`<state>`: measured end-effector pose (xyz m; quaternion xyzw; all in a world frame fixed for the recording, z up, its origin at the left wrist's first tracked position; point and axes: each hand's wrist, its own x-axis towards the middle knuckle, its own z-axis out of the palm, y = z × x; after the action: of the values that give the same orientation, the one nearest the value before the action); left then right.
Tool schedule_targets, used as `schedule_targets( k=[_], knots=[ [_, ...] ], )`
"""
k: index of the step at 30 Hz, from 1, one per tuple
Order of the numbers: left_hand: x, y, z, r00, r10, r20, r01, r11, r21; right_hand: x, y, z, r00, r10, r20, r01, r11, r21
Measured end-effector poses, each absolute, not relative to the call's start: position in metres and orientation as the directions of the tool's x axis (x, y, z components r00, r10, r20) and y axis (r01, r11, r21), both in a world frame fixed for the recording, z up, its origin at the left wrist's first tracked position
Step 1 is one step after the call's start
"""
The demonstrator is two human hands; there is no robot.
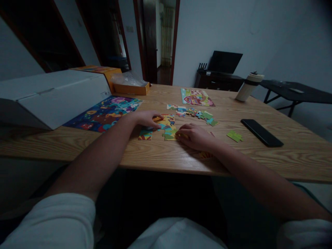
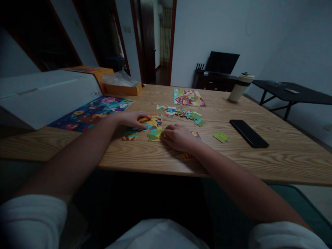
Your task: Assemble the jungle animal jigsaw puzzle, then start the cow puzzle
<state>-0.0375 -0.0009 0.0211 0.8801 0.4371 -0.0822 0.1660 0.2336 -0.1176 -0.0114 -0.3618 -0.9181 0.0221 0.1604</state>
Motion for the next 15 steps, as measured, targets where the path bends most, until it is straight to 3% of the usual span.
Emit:
schedule_targets(
  k=[6, 8, 11, 15],
  knots=[
    [-0.018, -0.021, 0.023, 0.686, 0.714, -0.139, 0.727, -0.666, 0.167, 0.251, -0.116, 0.003, -0.687, 0.68, 0.255, 0.662, 0.731, -0.167],
    [-0.004, -0.034, 0.023, 0.75, 0.653, -0.107, 0.659, -0.725, 0.2, 0.269, -0.119, 0.009, -0.654, 0.718, 0.238, 0.688, 0.696, -0.206],
    [0.014, -0.051, 0.023, 0.823, 0.561, -0.088, 0.566, -0.794, 0.224, 0.297, -0.131, 0.01, -0.619, 0.77, 0.157, 0.73, 0.637, -0.247],
    [0.024, -0.059, 0.022, 0.871, 0.481, -0.099, 0.491, -0.845, 0.214, 0.317, -0.151, -0.003, -0.636, 0.771, 0.032, 0.751, 0.627, -0.205]
  ],
)
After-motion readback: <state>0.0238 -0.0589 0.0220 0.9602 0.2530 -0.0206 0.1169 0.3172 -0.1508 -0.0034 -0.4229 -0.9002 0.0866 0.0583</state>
